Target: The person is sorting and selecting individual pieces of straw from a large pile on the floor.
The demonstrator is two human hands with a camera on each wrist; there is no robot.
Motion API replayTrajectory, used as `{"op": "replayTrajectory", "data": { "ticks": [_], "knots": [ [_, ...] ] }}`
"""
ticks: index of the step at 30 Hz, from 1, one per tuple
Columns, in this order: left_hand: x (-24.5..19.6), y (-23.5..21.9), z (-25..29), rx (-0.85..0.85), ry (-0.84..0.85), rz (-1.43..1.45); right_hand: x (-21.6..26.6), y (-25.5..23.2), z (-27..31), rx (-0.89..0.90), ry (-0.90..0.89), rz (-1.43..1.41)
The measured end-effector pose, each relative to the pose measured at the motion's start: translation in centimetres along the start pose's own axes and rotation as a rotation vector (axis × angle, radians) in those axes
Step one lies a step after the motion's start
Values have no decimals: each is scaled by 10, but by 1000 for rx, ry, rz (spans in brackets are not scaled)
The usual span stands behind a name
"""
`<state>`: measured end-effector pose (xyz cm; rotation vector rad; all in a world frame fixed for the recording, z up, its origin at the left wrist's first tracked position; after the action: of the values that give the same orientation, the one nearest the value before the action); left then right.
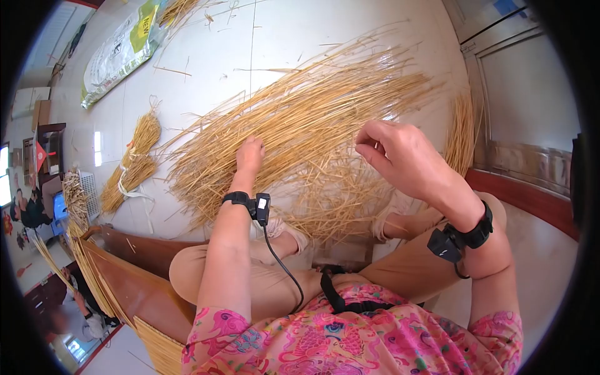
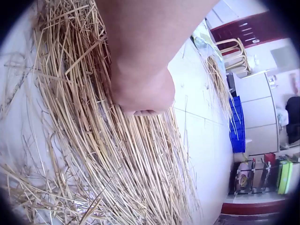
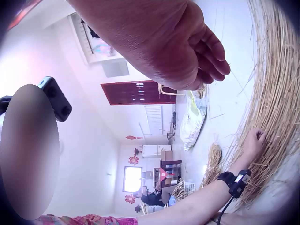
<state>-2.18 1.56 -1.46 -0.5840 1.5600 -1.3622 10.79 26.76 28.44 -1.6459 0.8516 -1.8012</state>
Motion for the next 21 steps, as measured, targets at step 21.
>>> {"op": "replayTrajectory", "data": {
  "ticks": [21],
  "knots": [
    [-75, -185, 1, -48, 11, 316, -3, 14, 0, 12, -103, 20]
  ]
}}
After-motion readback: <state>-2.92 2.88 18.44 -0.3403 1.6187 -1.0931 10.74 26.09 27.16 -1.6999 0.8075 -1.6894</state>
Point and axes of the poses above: each hand's wrist, its own z-axis away from the middle knuckle, its own y-axis out of the palm, x = y × z, the point moved 7 cm from there along -z, towards the middle knuckle, and after that the axes turned 8 degrees about -x, right-handed, at the moved point
